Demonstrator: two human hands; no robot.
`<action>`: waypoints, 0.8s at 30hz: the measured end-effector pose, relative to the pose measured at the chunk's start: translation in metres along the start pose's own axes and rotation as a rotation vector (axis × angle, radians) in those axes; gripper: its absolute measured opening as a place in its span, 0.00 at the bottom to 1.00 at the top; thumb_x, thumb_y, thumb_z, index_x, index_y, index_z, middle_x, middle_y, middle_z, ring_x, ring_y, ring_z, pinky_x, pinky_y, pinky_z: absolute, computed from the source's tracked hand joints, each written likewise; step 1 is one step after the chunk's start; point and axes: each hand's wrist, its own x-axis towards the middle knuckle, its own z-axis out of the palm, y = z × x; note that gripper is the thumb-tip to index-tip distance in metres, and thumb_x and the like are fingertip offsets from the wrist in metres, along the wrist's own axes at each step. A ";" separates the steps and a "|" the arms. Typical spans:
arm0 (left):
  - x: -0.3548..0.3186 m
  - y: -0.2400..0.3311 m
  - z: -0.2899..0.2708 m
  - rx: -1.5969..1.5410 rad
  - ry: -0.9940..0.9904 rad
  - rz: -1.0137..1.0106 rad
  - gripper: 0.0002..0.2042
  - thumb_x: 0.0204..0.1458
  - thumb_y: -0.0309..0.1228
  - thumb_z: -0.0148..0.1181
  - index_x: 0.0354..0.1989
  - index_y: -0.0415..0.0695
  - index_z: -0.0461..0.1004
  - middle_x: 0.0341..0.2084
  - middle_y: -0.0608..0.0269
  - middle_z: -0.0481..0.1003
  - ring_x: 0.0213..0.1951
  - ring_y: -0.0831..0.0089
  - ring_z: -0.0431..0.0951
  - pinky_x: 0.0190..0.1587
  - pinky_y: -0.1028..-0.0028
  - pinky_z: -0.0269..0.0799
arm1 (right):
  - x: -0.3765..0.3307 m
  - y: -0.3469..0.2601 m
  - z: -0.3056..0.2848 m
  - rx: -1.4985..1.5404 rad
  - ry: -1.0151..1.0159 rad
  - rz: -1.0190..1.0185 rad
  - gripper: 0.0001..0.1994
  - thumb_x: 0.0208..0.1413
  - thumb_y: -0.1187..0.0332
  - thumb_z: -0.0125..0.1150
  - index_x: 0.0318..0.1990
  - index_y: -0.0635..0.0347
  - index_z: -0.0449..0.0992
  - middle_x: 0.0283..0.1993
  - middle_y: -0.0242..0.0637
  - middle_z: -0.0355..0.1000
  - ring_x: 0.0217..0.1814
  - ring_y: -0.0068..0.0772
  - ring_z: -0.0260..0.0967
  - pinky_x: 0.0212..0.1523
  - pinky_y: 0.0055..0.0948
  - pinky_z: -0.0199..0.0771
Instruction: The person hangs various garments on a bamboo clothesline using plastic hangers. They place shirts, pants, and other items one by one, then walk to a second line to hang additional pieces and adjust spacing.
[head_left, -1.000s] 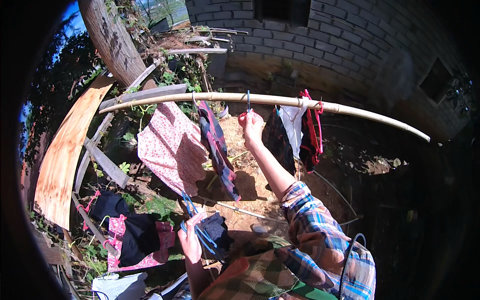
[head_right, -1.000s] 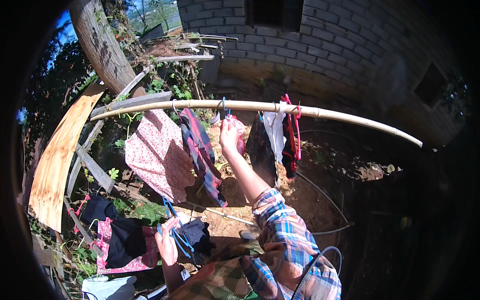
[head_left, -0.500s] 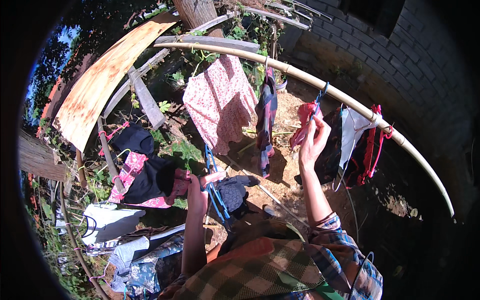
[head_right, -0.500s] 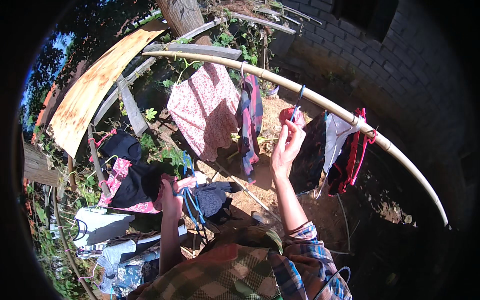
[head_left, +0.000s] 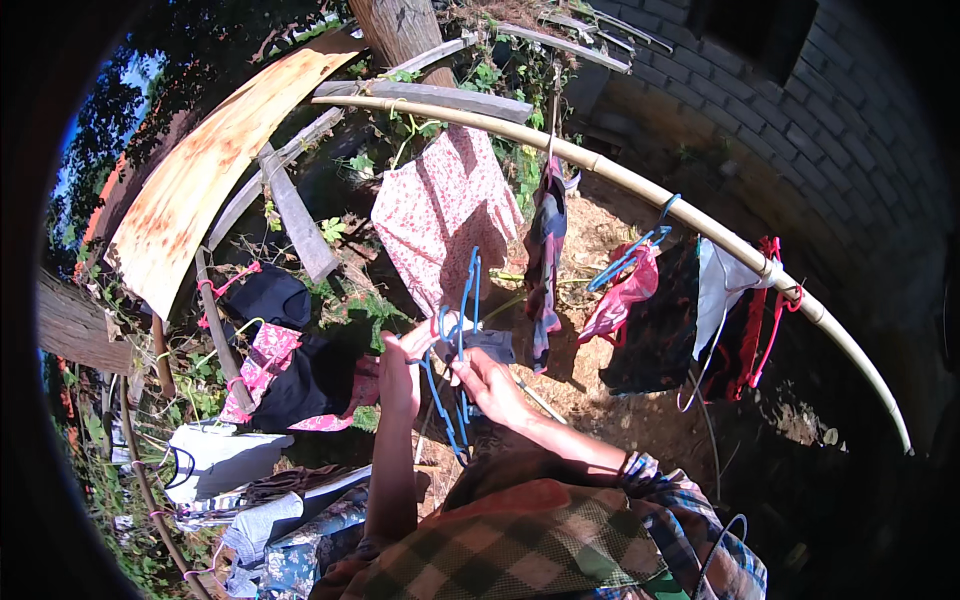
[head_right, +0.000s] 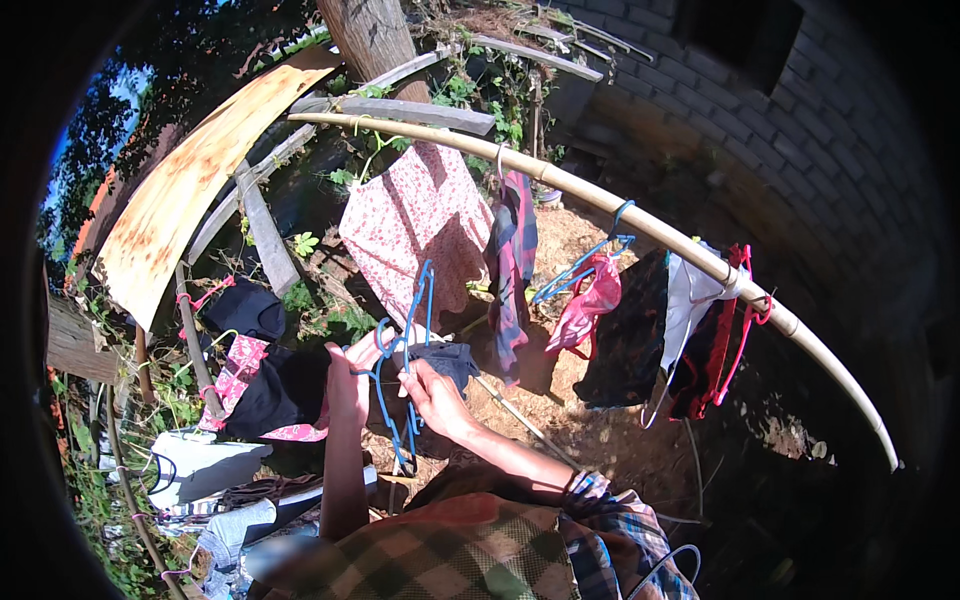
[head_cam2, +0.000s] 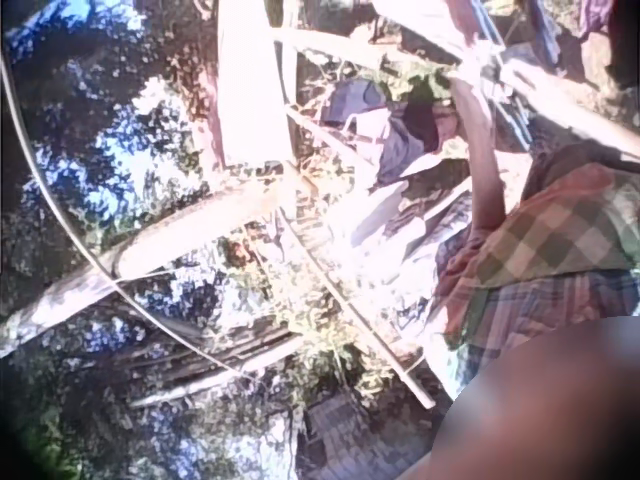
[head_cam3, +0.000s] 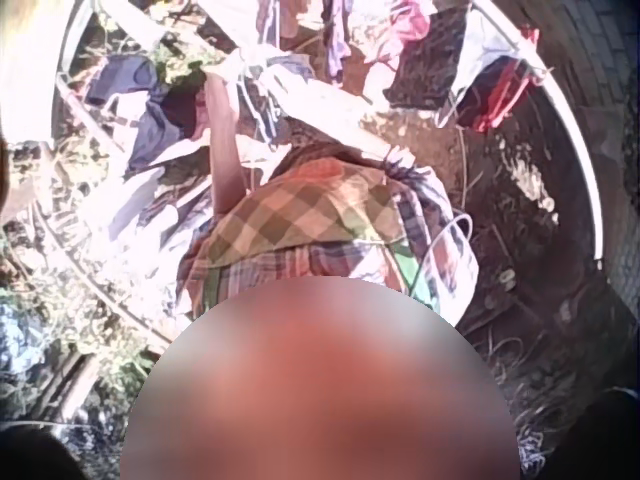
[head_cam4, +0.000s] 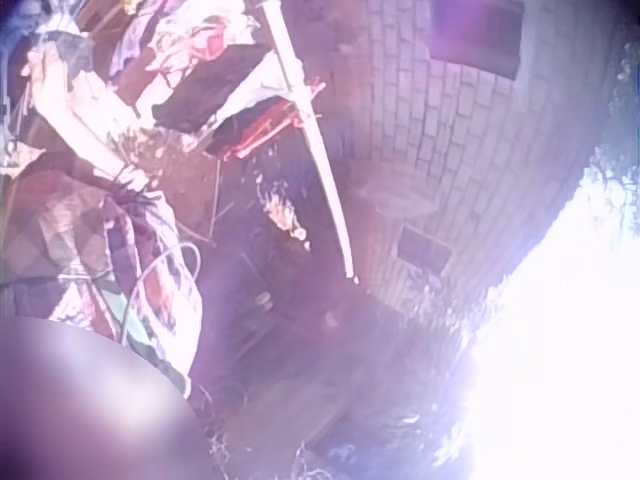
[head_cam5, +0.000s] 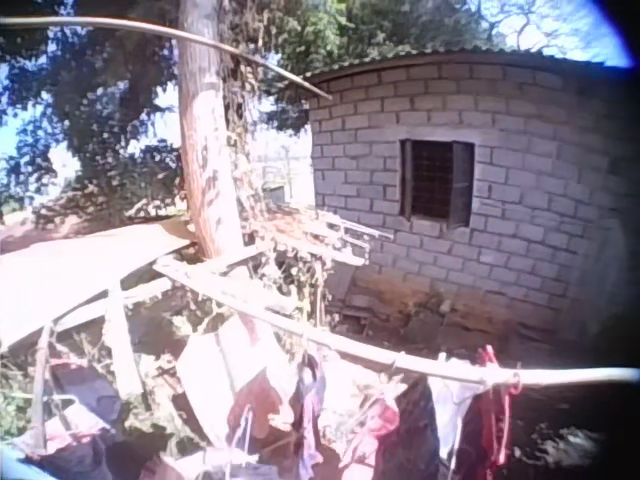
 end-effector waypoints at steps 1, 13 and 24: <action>0.007 0.006 -0.001 -0.031 -0.163 0.126 0.38 0.59 0.55 0.25 0.51 0.24 0.63 0.46 0.43 0.71 0.50 0.60 0.71 0.57 0.66 0.59 | 0.014 -0.005 -0.001 0.005 0.095 -0.121 0.11 0.61 0.62 0.47 0.35 0.61 0.67 0.21 0.28 0.63 0.23 0.15 0.57 0.24 0.21 0.59; 0.044 0.043 -0.036 0.110 -0.283 0.113 0.31 0.63 0.46 0.24 0.39 0.32 0.74 0.33 0.48 0.77 0.19 0.77 0.66 0.28 0.79 0.64 | 0.295 -0.007 -0.056 0.029 0.665 -0.263 0.15 0.63 0.60 0.42 0.28 0.59 0.67 0.19 0.23 0.59 0.16 0.16 0.50 0.16 0.18 0.51; 0.066 0.047 -0.062 0.191 -0.331 0.099 0.32 0.62 0.48 0.26 0.37 0.32 0.75 0.32 0.48 0.77 0.18 0.77 0.67 0.26 0.78 0.64 | 0.327 -0.008 -0.063 0.151 0.705 -0.088 0.15 0.59 0.60 0.50 0.43 0.63 0.67 0.31 0.34 0.65 0.18 0.21 0.61 0.16 0.23 0.63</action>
